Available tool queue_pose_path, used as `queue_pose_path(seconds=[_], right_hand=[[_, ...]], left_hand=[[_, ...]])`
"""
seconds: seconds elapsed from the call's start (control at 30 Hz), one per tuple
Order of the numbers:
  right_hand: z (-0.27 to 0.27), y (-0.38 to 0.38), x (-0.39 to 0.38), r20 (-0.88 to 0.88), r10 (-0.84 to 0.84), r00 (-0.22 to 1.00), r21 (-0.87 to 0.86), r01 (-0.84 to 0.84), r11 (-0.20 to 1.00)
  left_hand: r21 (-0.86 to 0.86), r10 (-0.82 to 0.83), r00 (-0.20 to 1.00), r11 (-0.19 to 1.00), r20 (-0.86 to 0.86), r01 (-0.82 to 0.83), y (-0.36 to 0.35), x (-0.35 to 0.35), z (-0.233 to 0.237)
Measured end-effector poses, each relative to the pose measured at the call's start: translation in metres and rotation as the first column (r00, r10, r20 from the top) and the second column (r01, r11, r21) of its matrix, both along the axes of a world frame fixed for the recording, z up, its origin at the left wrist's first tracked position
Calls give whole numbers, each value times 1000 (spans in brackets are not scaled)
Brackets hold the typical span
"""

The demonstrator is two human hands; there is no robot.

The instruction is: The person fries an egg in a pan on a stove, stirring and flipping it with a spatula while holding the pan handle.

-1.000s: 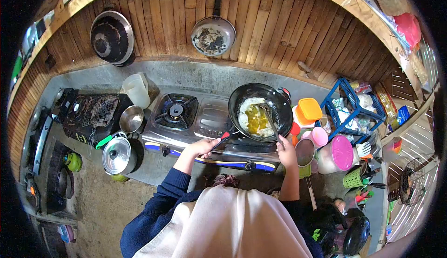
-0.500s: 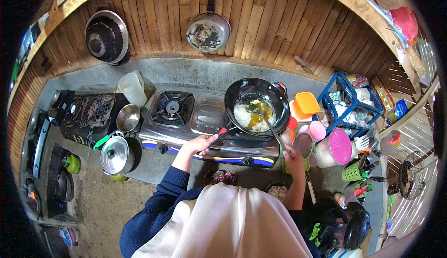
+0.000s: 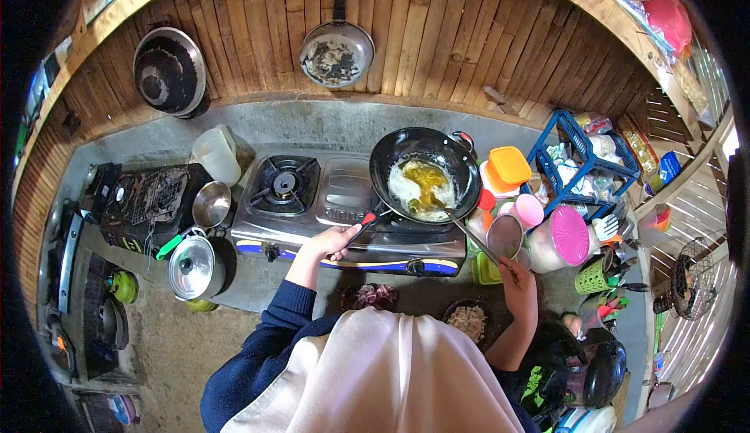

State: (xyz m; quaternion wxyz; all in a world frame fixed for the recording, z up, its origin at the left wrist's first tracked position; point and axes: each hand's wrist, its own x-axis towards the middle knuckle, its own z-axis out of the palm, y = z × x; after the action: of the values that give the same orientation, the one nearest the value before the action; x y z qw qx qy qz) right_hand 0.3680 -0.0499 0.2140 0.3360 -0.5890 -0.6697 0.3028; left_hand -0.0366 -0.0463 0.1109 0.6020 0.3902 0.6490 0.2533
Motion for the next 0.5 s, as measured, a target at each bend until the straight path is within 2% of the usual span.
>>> queue_pose_path(seconds=[0.23, 0.43, 0.5], right_hand=[[-5, 5, -9, 75, 36, 997, 115, -45, 992], [-5, 11, -35, 67, 67, 996, 5, -67, 998], [-22, 22, -39, 19, 159, 987, 112, -160, 981]], left_hand=[[2, -11, 1000, 1000, -5, 11, -2, 2, 10], [34, 4, 1000, 999, -1, -4, -2, 1, 5], [38, 3, 1000, 999, -2, -3, -1, 1, 4]])
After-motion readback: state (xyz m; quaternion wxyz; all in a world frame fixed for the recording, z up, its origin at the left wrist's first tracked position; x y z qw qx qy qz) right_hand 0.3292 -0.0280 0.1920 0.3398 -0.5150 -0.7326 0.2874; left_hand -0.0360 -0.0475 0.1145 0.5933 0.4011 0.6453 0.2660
